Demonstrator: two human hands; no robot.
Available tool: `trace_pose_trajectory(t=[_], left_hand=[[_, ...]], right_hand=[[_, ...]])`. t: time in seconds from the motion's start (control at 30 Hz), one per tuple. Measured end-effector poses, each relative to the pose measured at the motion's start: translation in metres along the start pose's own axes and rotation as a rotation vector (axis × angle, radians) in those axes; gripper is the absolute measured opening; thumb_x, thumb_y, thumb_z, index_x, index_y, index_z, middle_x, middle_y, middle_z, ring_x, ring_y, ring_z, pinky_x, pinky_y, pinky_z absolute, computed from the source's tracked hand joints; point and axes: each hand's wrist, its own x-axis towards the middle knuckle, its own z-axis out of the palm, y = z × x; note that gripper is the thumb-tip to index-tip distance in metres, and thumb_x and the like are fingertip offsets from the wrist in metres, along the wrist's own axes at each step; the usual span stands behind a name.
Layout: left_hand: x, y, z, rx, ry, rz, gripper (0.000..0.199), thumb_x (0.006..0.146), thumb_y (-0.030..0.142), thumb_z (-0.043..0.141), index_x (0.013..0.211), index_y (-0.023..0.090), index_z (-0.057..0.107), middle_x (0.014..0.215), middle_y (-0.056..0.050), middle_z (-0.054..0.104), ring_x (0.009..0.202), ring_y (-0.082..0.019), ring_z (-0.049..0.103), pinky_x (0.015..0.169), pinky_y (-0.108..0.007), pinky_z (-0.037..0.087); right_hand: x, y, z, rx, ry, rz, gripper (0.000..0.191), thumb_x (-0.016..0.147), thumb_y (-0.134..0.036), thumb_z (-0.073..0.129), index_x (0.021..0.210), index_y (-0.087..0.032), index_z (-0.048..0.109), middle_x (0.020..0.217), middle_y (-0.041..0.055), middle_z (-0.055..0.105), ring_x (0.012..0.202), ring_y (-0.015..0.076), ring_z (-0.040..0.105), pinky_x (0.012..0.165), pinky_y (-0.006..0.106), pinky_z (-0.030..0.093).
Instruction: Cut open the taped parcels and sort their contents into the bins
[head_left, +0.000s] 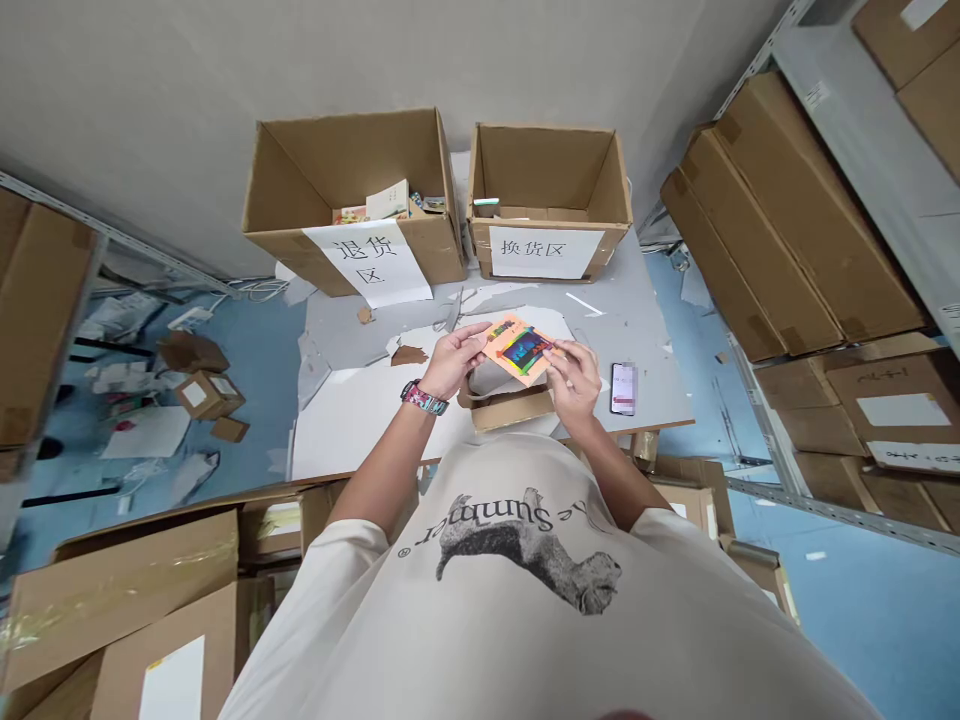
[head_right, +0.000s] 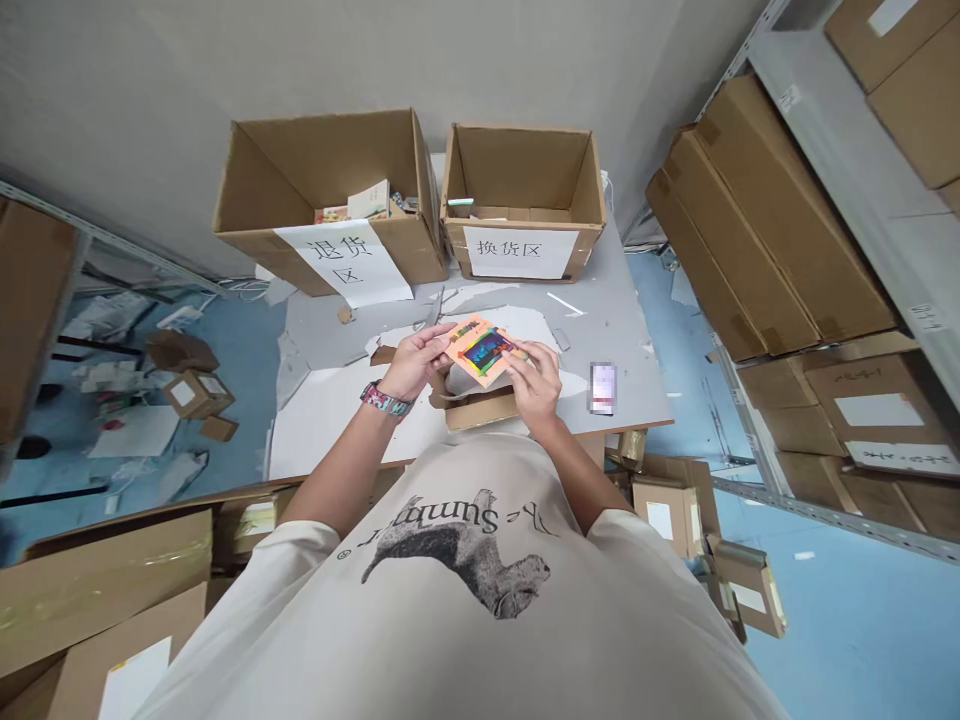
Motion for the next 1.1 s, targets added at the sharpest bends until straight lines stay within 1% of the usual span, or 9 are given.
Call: trace_pose_trajectory(t=[0.17,0.27,0.37,0.43,0.5,0.57,0.77,0.93,1.1], left_hand=[[-0.004,0.01,-0.007,-0.008,-0.021,-0.015,0.076,0.067,0.058,0.113,0.126,0.016,0.09,0.093,-0.006,0.084,0.066,-0.01,0.066,0.063,-0.025,0.054],[-0.006,0.016,-0.012,0.026,-0.02,-0.003,0.07,0.069,0.058,0.112,0.121,0.016,0.091,0.094,-0.007,0.085,0.068,-0.012,0.069,0.065,-0.025,0.056],[-0.009,0.021,-0.014,0.071,-0.01,0.015,0.069,0.069,0.059,0.111,0.119,0.015,0.091,0.093,-0.007,0.085,0.069,-0.013,0.069,0.067,-0.027,0.057],[-0.012,0.024,-0.015,0.113,-0.015,0.034,0.069,0.072,0.061,0.108,0.12,0.015,0.091,0.093,-0.008,0.085,0.07,-0.014,0.07,0.07,-0.028,0.059],[-0.016,0.028,-0.014,0.15,-0.025,0.059,0.068,0.076,0.062,0.105,0.123,0.015,0.091,0.096,-0.009,0.087,0.073,-0.015,0.071,0.073,-0.03,0.06],[-0.019,0.033,-0.014,0.178,-0.022,0.083,0.065,0.078,0.062,0.103,0.123,0.015,0.092,0.1,-0.009,0.088,0.076,-0.016,0.072,0.076,-0.032,0.061],[-0.026,0.051,-0.013,0.211,0.067,0.116,0.067,0.071,0.068,0.106,0.114,0.018,0.094,0.106,-0.012,0.09,0.081,-0.018,0.074,0.079,-0.034,0.064],[-0.031,0.061,-0.015,0.249,0.145,0.156,0.061,0.07,0.068,0.106,0.103,0.018,0.093,0.085,-0.006,0.083,0.07,-0.015,0.066,0.068,-0.03,0.058],[-0.036,0.066,-0.016,0.263,0.15,0.198,0.058,0.074,0.071,0.105,0.092,0.019,0.088,0.065,0.0,0.068,0.056,-0.011,0.055,0.054,-0.026,0.047]], right_hand=[[0.011,-0.002,0.0,0.291,-0.02,0.32,0.038,0.11,-0.061,0.077,0.13,-0.034,0.094,0.148,0.0129,0.08,0.144,0.0332,0.075,0.12,0.056,0.067],[0.016,-0.004,0.008,0.542,-0.038,0.559,0.053,0.096,-0.072,0.09,0.13,-0.031,0.093,0.151,0.0135,0.082,0.144,0.0352,0.076,0.119,0.054,0.068],[0.02,-0.003,0.017,0.729,-0.069,0.784,0.07,0.086,-0.075,0.096,0.137,-0.027,0.09,0.14,0.0138,0.087,0.132,0.0347,0.082,0.11,0.051,0.071],[0.022,-0.001,0.019,0.779,-0.072,0.868,0.081,0.083,-0.07,0.1,0.149,-0.027,0.085,0.125,0.0104,0.091,0.12,0.0308,0.085,0.103,0.046,0.073],[0.025,0.001,0.019,0.772,-0.078,0.908,0.089,0.08,-0.065,0.102,0.158,-0.028,0.079,0.108,0.005,0.091,0.106,0.0259,0.086,0.095,0.04,0.072],[0.029,0.002,0.017,0.756,-0.099,0.934,0.088,0.079,-0.062,0.102,0.156,-0.026,0.08,0.099,0.0023,0.089,0.096,0.0226,0.084,0.089,0.037,0.071],[0.039,-0.006,0.01,0.78,-0.171,0.963,0.06,0.072,-0.064,0.106,0.114,-0.025,0.09,0.103,0.0065,0.09,0.082,0.0189,0.078,0.077,0.034,0.069],[0.042,-0.016,0.006,0.779,-0.203,0.954,0.056,0.067,-0.067,0.109,0.097,-0.025,0.088,0.088,0.0052,0.087,0.075,0.0195,0.077,0.072,0.035,0.067],[0.043,-0.026,0.003,0.797,-0.173,0.921,0.049,0.066,-0.062,0.11,0.089,-0.026,0.086,0.083,0.002,0.083,0.07,0.0157,0.072,0.067,0.031,0.064]])
